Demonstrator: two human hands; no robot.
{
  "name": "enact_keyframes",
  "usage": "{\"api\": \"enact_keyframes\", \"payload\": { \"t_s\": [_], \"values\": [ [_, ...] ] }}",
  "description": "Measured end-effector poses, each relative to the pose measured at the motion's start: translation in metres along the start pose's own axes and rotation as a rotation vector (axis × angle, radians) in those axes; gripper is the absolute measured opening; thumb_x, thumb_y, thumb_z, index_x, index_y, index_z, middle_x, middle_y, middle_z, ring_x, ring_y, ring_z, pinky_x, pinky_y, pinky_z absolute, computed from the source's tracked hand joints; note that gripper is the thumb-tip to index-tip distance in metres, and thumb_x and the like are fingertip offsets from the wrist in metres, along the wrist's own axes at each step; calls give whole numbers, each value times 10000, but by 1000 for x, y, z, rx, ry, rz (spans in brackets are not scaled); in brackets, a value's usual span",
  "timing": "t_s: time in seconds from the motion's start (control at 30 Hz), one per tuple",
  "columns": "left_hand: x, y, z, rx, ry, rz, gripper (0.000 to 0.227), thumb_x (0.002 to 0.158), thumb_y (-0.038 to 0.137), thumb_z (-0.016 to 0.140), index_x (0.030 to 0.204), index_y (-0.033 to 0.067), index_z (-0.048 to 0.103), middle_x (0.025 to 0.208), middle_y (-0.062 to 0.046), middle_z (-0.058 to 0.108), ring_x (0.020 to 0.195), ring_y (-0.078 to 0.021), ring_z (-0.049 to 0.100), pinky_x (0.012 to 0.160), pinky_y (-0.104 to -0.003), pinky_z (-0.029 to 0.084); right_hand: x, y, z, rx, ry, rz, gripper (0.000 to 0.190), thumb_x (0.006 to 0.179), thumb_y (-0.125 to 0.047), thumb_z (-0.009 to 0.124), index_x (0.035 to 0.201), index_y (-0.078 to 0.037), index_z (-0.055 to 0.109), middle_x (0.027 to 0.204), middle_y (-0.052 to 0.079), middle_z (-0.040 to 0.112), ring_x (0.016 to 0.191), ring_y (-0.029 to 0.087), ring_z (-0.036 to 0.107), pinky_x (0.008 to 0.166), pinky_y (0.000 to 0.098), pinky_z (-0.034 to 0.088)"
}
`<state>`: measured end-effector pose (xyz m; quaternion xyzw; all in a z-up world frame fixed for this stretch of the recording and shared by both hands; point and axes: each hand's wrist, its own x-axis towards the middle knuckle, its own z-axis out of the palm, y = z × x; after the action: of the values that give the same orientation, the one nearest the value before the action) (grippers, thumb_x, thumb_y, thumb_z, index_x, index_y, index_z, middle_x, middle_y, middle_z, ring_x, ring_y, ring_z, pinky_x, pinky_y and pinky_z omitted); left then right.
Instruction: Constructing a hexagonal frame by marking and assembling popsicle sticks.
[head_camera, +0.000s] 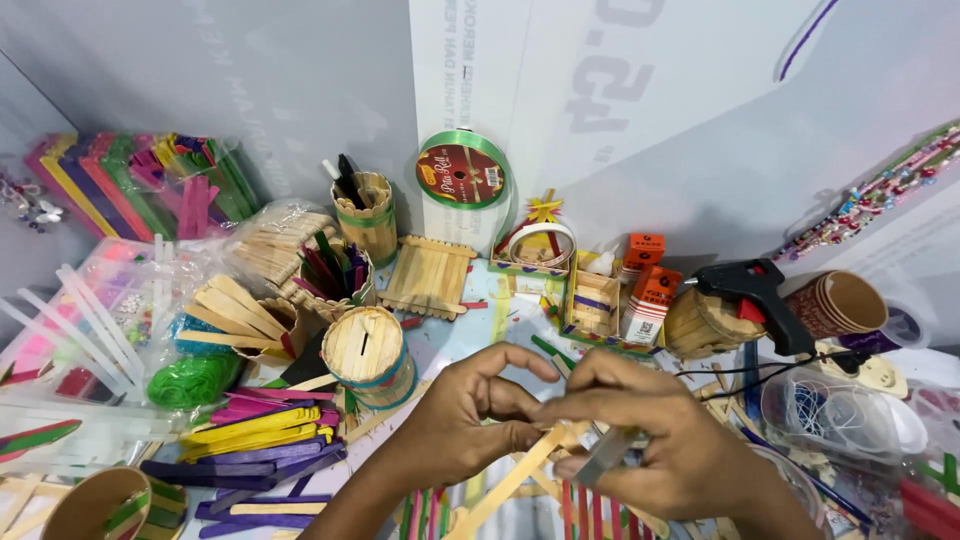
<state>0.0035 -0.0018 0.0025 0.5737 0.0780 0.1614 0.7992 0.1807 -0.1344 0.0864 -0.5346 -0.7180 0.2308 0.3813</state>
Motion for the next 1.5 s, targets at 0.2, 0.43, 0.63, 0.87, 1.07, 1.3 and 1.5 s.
{"api": "enact_keyframes", "payload": {
  "t_s": [0.2,0.43,0.63,0.87,1.07,1.3,1.5],
  "values": [
    [2,5,3,-7,-52,-19,712,907,85,739,1558,49,452,889,-62,760,797,-105,697,757,-281,570,2,-4,3,23,-31,-45,203,898,-200,772,1066,-92,808,838,59,632,705,181,630,618,313,472],
    [-7,41,-11,140,-1,185,516,974,180,632,1459,57,505,1337,-142,712,1278,-271,691,1040,-452,624,-4,4,-25,-47,64,-156,241,870,-217,769,1000,-14,786,865,94,716,737,193,675,646,311,524],
    [-15,45,-29,137,144,528,441,1066,311,554,1384,5,553,1353,-222,672,1297,-366,654,1193,-541,484,-25,22,-55,-184,308,32,237,778,-217,813,991,-113,810,793,20,764,614,89,629,447,197,480],
    [-22,49,-18,289,561,768,415,1034,215,485,1311,-85,556,1308,-273,668,1272,-391,684,1130,-456,587,-23,24,-63,-196,477,185,68,835,-96,789,858,-43,752,741,19,649,558,89,434,503,249,326],
    [-22,38,-10,535,1011,1093,370,1001,179,508,1194,-130,574,1168,-317,650,1101,-418,715,974,-430,655,-22,22,-58,-228,600,306,93,905,-131,753,843,-68,725,653,4,634,581,94,484,538,257,366],
    [-39,27,-6,1016,1015,1145,290,1003,286,569,1184,60,570,1171,-115,569,1140,-277,637,1033,-340,556,-21,27,-43,-148,755,453,120,880,-116,772,809,-84,681,664,-1,606,618,111,530,564,260,439],
    [-30,61,33,1362,571,830,241,835,372,660,1006,237,762,896,18,777,854,-180,744,850,-430,531,-16,27,-26,-129,729,500,170,866,-118,806,775,-90,665,662,-5,630,611,100,543,542,266,442]
  ]
}}
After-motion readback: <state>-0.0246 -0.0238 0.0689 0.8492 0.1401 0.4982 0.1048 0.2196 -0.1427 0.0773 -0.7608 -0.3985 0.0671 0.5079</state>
